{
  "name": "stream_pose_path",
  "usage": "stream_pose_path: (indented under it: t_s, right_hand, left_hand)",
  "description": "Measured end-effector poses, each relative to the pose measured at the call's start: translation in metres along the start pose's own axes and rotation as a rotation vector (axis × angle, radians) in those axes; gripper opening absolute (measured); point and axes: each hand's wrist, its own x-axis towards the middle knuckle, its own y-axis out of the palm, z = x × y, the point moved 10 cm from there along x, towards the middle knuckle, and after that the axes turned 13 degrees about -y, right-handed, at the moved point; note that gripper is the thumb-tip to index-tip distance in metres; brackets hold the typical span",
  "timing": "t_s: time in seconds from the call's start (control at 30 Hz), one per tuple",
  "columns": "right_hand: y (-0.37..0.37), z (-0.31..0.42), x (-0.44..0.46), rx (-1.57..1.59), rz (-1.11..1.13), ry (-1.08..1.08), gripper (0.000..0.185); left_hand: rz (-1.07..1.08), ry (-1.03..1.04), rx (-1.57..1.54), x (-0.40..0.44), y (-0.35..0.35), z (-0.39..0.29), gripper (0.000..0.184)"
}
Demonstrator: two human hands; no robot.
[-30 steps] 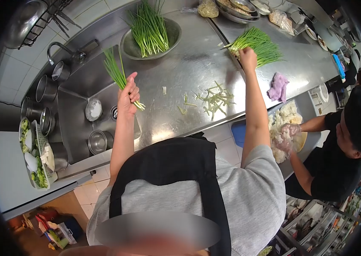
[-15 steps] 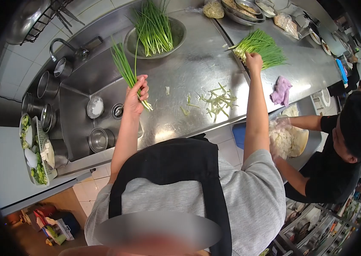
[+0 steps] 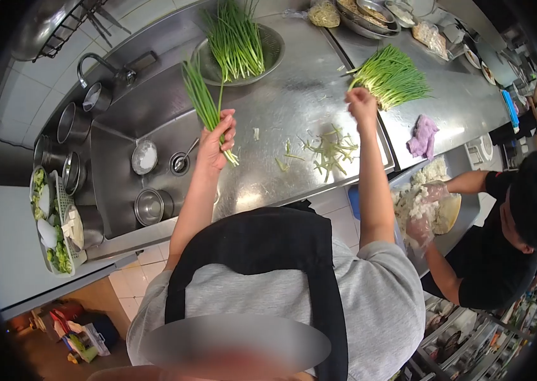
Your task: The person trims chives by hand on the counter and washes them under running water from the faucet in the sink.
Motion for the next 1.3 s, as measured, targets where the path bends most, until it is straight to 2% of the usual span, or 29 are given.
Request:
stream_pose_path:
  t_s: [0.07,0.2,0.33,0.47,0.5,0.67,0.77,0.83,0.93,1.0,1.07,1.17,1.2,1.27,1.3]
  right_hand:
    - [0.050,0.039,-0.040,0.083,0.150,-0.104,0.006]
    - [0.126,0.072,-0.106,0.184,0.402,-0.152,0.007]
    - [0.164,0.085,-0.139,0.043,0.562,-0.251,0.007]
    - [0.177,0.094,-0.149,-0.093,0.724,-0.286,0.011]
    - [0.179,0.105,-0.147,-0.109,0.734,-0.402,0.012]
    - [0.194,0.106,-0.130,0.098,0.667,-0.328,0.020]
    - [0.202,0.100,-0.128,0.001,0.704,-0.261,0.021]
    - [0.200,0.109,-0.128,-0.035,0.658,-0.344,0.017]
    - [0.191,0.114,-0.136,-0.124,0.656,-0.449,0.015]
    - [0.181,0.102,-0.140,-0.173,0.668,-0.433,0.013]
    - [0.172,0.096,-0.141,-0.220,0.690,-0.419,0.012]
    - [0.157,0.084,-0.128,-0.395,0.666,-0.268,0.016]
    - [0.161,0.085,-0.126,-0.393,0.688,-0.284,0.016]
    - [0.175,0.104,-0.123,-0.432,0.716,-0.575,0.020]
    - [0.189,0.110,-0.125,-0.342,0.747,-0.782,0.019]
  left_hand:
    - [-0.039,0.002,0.055,0.003,0.002,0.002,0.019]
    - [-0.041,0.000,0.186,0.007,0.016,0.003,0.022]
    - [-0.120,-0.016,0.217,0.007,0.010,0.003,0.023]
    - [-0.112,0.022,0.228,0.003,0.004,-0.002,0.024]
    - [-0.120,0.035,0.234,0.002,0.003,-0.002,0.023]
    - [-0.155,0.114,0.255,-0.004,0.005,0.002,0.022]
    - [-0.150,0.133,0.214,-0.008,0.006,0.003,0.019]
    - [-0.137,0.109,0.203,-0.006,0.005,0.006,0.017]
    - [-0.233,0.198,0.158,-0.006,-0.011,-0.009,0.015]
    - [-0.335,0.226,0.062,-0.007,-0.031,-0.021,0.015]
    - [-0.337,0.219,0.029,-0.005,-0.048,-0.032,0.014]
    - [-0.087,0.201,-0.193,0.002,-0.056,-0.040,0.014]
    - [-0.099,0.222,-0.205,-0.003,-0.057,-0.044,0.014]
    - [-0.119,0.240,-0.303,-0.013,-0.059,-0.049,0.018]
    - [-0.134,0.269,-0.320,-0.019,-0.064,-0.052,0.018]
